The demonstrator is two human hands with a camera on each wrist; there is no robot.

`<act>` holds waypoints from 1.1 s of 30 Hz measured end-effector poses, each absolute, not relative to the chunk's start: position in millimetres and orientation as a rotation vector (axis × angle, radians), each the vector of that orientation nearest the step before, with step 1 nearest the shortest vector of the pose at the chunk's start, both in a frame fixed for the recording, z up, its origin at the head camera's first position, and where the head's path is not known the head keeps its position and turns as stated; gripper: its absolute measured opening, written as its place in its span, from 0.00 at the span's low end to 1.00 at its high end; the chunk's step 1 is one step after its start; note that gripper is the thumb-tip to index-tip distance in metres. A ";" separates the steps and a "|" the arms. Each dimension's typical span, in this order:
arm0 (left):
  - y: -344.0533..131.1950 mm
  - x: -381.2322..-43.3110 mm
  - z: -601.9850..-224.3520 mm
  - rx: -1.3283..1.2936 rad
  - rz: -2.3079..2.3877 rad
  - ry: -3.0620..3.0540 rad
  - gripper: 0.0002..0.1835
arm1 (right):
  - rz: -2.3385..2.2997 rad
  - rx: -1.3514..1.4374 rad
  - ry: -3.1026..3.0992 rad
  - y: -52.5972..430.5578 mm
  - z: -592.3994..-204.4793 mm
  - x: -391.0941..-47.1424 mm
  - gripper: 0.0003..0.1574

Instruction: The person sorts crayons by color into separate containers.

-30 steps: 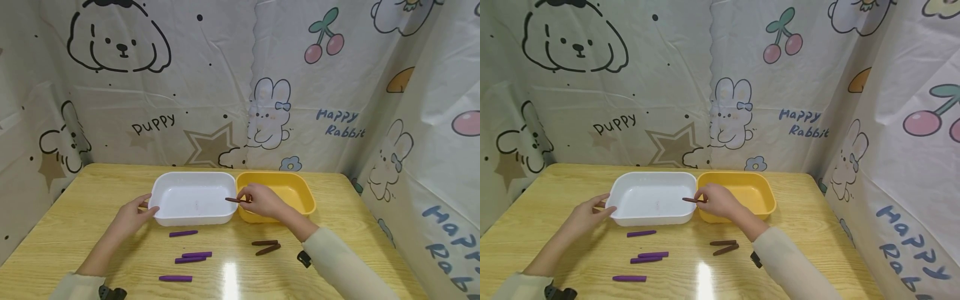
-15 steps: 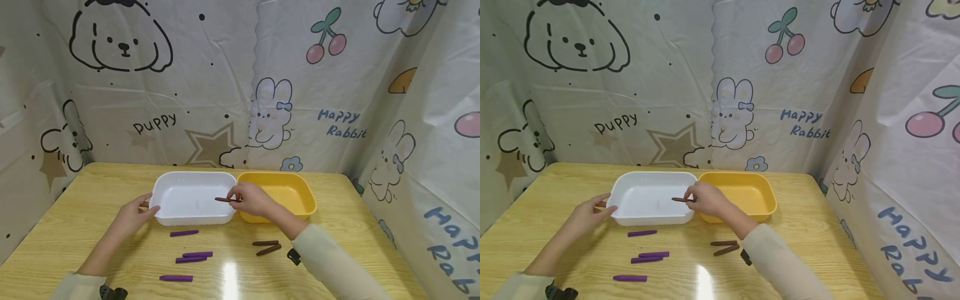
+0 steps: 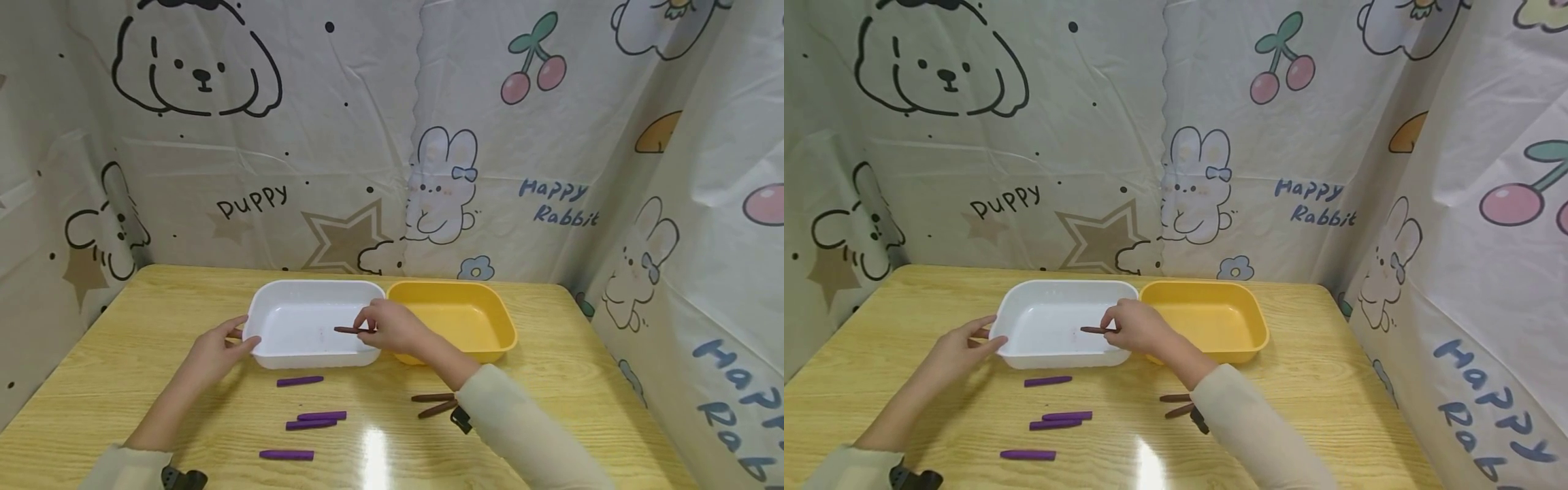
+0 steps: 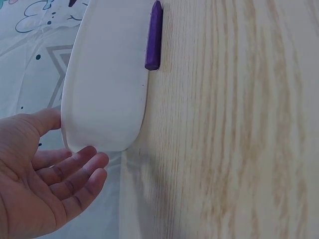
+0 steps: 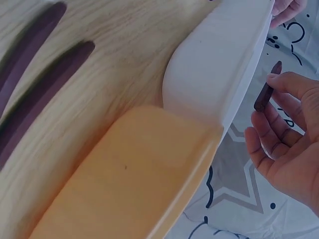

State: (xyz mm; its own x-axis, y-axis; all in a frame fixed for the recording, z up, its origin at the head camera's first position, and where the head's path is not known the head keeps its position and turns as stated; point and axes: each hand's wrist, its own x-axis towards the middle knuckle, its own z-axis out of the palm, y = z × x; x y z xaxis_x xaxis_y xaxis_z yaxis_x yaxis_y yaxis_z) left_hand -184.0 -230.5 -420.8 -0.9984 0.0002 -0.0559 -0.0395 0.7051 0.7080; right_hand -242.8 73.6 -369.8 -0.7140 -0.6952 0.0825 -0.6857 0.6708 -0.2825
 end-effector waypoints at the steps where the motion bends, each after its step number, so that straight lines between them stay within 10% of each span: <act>1: -230.5 -184.0 -421.0 -0.033 1.188 2.853 0.38 | -0.453 -1.176 2.841 71.8 -370.6 -242.8 0.06; 33: -230.9 -184.6 -425.0 -0.055 1.210 2.838 0.39 | -0.497 -0.905 2.778 35.6 -410.6 -262.2 0.08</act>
State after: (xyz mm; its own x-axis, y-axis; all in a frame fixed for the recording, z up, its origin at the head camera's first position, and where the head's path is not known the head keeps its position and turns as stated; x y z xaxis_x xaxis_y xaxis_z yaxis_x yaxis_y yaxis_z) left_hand -184.6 -230.9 -425.0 -0.9978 -0.0111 -0.0654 -0.0549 0.6920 0.7198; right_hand -262.2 35.6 -410.6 -0.7991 -0.5977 -0.0645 -0.5383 0.7591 -0.3662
